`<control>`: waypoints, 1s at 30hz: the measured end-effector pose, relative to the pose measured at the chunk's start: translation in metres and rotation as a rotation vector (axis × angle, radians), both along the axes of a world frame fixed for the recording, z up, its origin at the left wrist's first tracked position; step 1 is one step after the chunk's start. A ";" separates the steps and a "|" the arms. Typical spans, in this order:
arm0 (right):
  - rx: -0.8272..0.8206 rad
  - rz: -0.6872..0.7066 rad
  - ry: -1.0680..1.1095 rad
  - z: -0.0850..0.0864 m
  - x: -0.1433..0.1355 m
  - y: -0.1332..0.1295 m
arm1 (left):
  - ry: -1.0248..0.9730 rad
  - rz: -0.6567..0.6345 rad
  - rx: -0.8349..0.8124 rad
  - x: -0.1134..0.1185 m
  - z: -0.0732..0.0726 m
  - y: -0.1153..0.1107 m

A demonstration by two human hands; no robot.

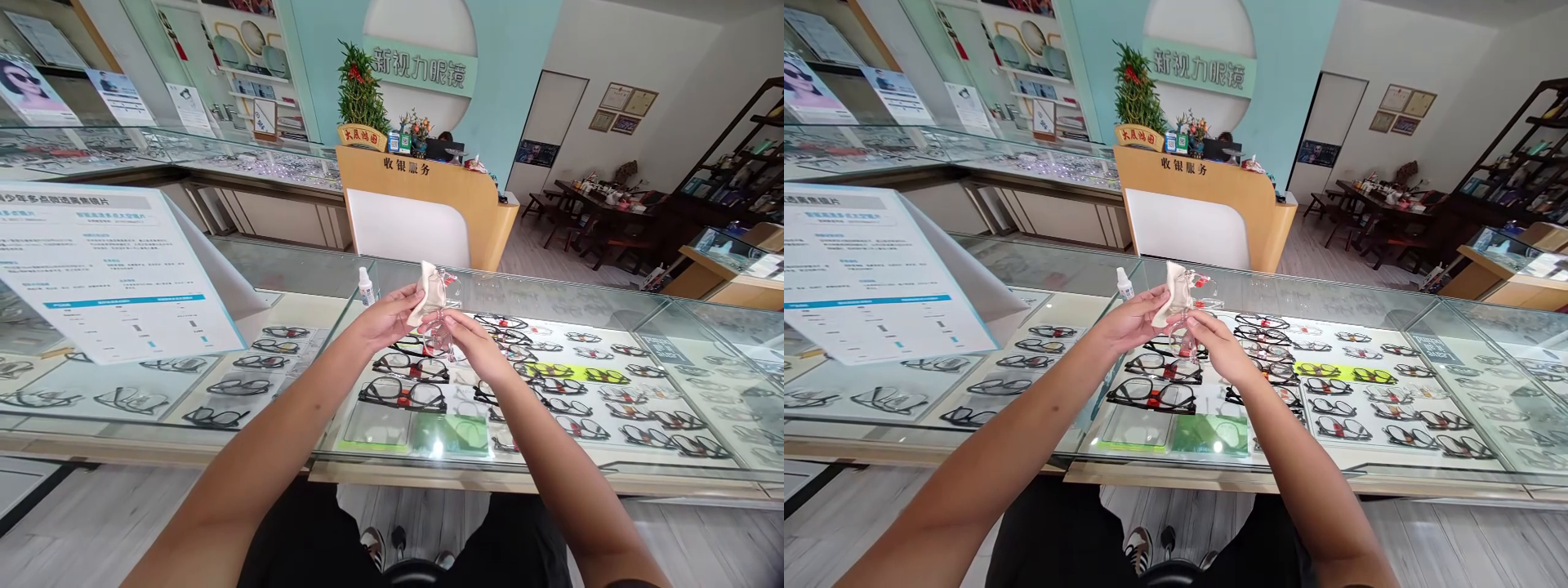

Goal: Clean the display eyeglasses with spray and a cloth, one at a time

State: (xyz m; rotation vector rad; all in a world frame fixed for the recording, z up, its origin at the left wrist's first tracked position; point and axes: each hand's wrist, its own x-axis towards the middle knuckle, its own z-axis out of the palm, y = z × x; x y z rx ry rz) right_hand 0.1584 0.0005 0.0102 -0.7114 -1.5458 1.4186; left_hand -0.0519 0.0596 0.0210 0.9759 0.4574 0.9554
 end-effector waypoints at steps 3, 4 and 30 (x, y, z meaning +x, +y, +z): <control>-0.035 0.034 0.065 -0.005 0.001 0.004 | 0.003 -0.033 0.055 0.004 0.003 -0.005; -0.035 0.034 0.071 -0.006 0.001 0.005 | 0.003 -0.023 0.071 0.006 0.004 -0.007; -0.049 -0.076 -0.019 0.003 -0.005 0.001 | 0.175 0.509 0.141 0.024 -0.011 -0.011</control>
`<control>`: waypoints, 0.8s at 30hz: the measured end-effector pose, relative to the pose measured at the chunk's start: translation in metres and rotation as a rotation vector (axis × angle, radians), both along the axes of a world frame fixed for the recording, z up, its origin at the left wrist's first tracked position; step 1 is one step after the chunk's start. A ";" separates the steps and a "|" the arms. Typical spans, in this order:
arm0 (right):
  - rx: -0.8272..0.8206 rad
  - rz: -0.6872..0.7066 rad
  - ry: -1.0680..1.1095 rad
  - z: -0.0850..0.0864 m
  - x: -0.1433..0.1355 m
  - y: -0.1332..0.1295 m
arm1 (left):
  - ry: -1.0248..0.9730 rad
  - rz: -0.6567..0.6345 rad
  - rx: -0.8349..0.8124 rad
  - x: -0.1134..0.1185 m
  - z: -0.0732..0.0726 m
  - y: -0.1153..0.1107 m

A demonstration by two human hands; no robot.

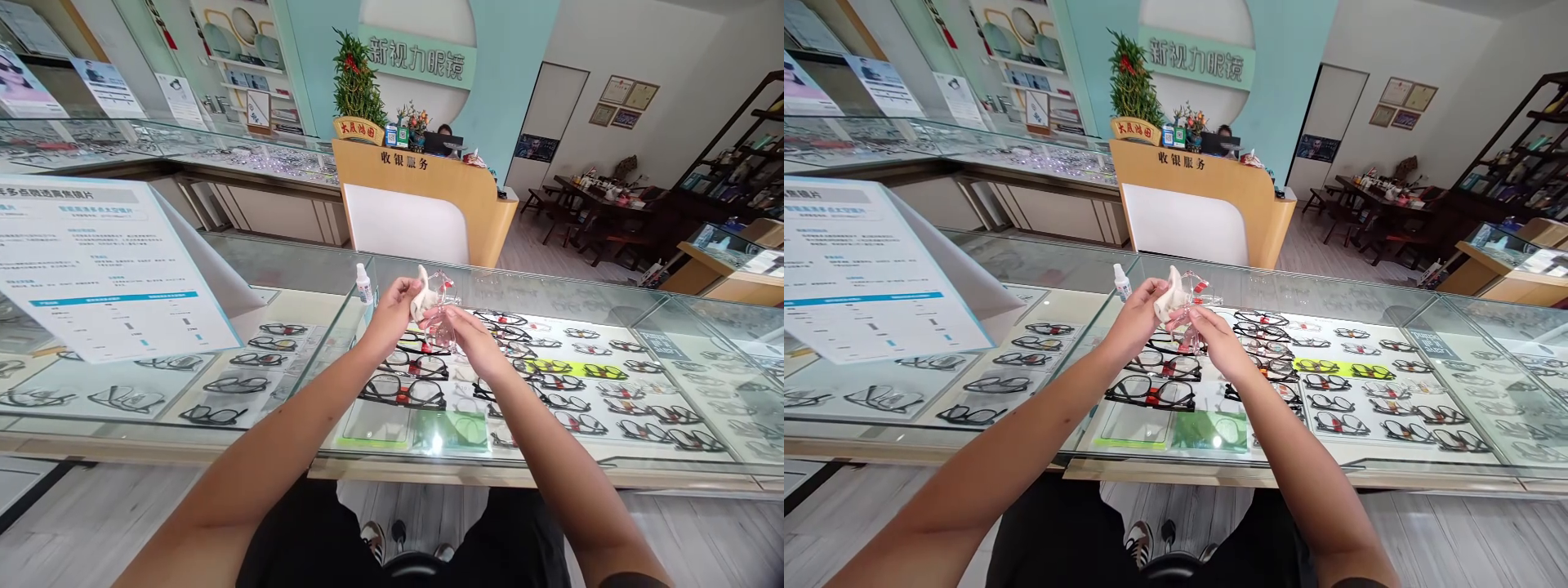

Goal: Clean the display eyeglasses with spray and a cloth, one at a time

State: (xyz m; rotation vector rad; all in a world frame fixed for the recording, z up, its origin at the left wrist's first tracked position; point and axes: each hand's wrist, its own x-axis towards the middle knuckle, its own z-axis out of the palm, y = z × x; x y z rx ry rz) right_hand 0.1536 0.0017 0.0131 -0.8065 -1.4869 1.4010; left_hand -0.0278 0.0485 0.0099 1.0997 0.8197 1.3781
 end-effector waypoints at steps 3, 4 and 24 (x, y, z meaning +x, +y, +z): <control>-0.017 -0.021 0.035 0.002 0.003 0.003 | -0.089 -0.092 -0.021 -0.002 0.005 0.000; -0.028 -0.027 0.054 0.003 0.004 0.003 | -0.110 -0.122 -0.030 -0.002 0.007 -0.001; 0.100 -0.028 -0.097 0.007 0.002 -0.004 | 0.044 -0.164 0.000 -0.007 0.002 0.001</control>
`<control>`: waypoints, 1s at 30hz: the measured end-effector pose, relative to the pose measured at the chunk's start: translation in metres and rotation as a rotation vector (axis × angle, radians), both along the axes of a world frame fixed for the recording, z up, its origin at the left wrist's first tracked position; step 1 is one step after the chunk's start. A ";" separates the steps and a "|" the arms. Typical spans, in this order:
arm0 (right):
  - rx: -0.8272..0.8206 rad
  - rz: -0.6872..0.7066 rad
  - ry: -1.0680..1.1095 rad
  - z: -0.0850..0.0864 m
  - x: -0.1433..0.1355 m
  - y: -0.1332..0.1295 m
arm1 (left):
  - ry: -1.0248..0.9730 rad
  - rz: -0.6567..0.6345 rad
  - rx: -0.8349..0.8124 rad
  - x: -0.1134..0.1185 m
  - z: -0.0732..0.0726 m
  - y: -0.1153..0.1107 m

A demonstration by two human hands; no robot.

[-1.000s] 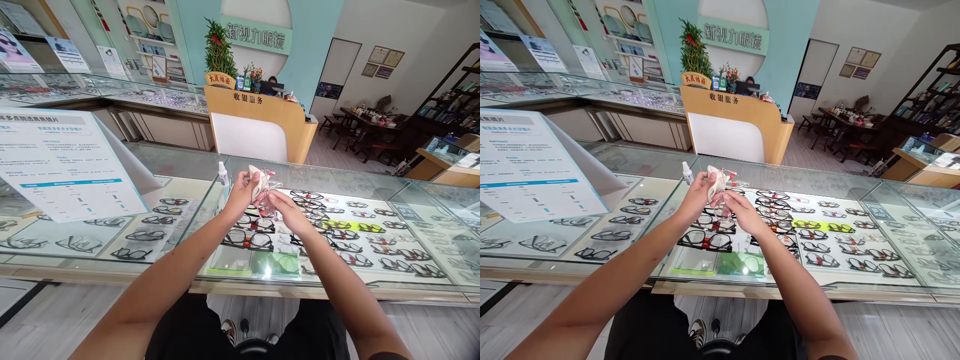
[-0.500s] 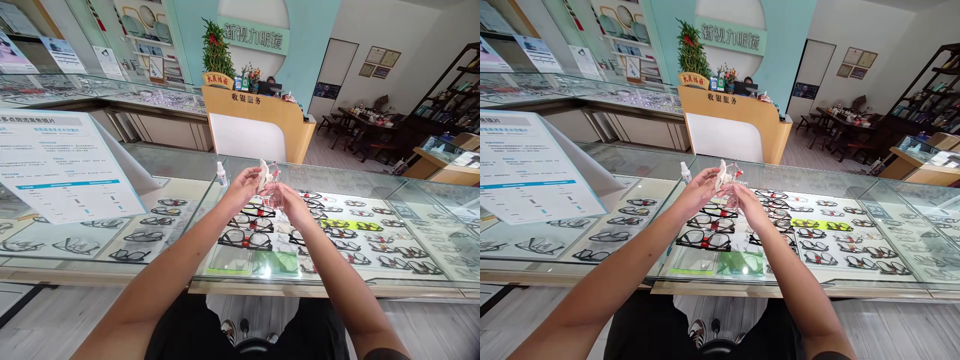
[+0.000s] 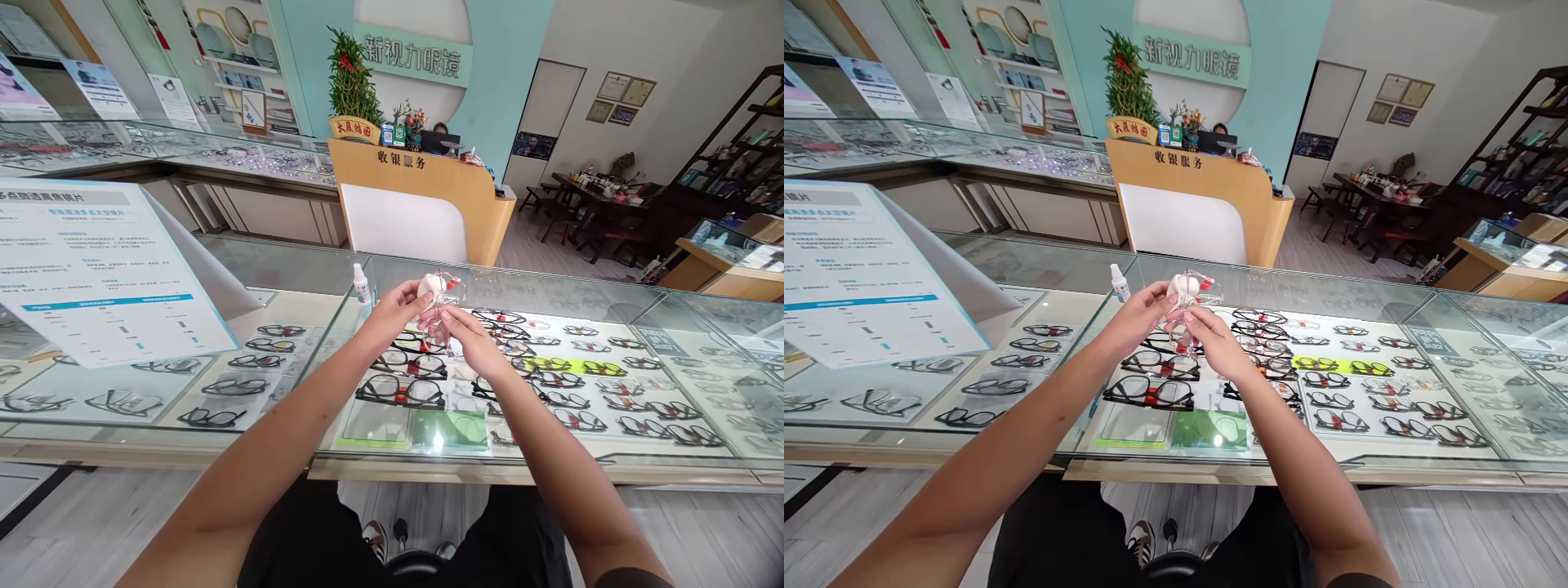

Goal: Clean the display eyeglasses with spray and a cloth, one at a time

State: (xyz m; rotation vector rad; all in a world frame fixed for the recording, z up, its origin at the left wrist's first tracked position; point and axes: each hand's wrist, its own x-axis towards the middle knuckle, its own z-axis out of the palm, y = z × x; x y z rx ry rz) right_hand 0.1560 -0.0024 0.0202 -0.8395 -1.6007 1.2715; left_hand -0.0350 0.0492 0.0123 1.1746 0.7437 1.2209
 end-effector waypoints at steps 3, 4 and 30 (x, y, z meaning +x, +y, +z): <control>0.010 0.004 -0.009 0.002 0.000 -0.001 | 0.043 -0.044 0.024 -0.002 0.002 -0.001; 0.010 0.007 -0.011 0.002 0.000 -0.001 | 0.053 -0.060 0.031 -0.003 0.003 -0.001; -0.057 0.105 0.077 -0.001 0.004 0.003 | -0.112 -0.401 -0.070 -0.014 0.017 0.002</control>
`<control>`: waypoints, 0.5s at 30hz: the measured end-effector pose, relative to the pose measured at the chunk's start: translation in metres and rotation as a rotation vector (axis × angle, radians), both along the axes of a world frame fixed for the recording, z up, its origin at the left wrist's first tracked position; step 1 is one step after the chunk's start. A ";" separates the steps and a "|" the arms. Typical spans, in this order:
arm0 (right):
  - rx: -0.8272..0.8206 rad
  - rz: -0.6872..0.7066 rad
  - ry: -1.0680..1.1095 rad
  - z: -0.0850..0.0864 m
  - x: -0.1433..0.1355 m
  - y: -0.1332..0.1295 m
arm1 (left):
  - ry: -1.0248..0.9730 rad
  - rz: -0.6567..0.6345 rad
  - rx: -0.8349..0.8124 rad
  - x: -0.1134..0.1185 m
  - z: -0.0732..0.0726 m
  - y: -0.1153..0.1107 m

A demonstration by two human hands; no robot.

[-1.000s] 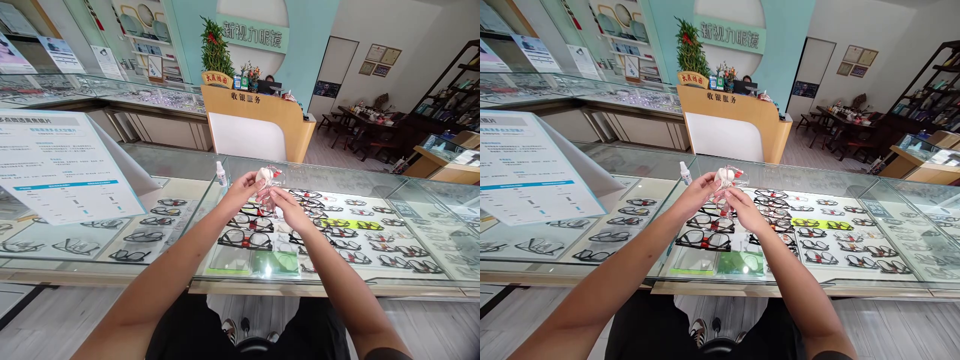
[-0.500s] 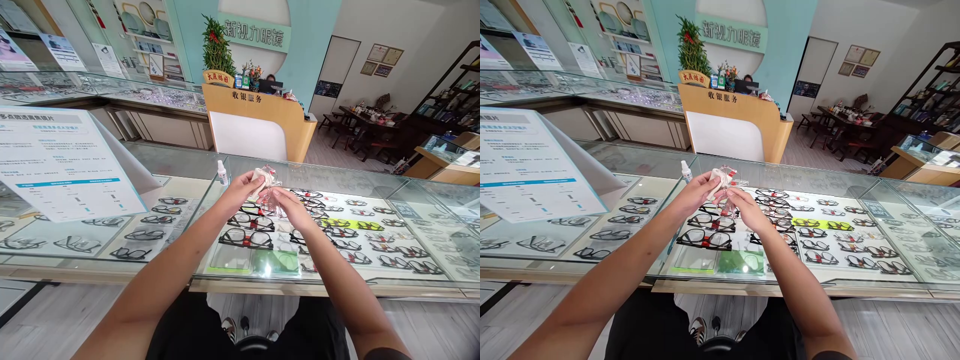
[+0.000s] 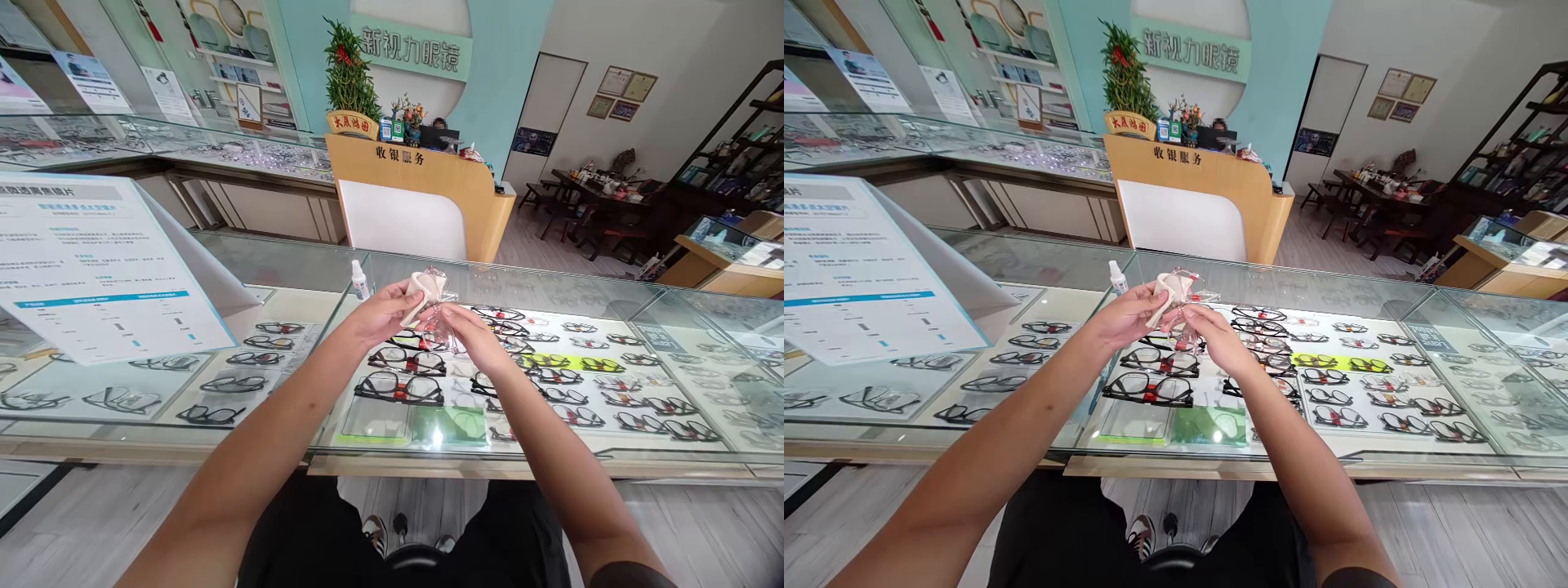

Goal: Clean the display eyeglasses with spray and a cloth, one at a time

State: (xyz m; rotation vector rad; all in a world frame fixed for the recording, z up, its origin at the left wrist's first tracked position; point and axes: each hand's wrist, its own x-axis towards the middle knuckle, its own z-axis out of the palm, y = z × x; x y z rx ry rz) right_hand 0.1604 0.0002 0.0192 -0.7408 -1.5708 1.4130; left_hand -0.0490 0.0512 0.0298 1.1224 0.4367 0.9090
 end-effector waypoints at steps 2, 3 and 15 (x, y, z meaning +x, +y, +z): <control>0.001 0.007 0.010 -0.002 0.001 0.001 | 0.018 -0.016 0.033 -0.003 -0.001 0.002; 0.001 0.006 0.014 -0.003 0.001 0.002 | 0.035 -0.012 0.050 -0.003 -0.001 0.002; 0.186 -0.005 -0.137 0.004 -0.008 -0.006 | 0.185 0.249 0.241 0.013 -0.005 -0.014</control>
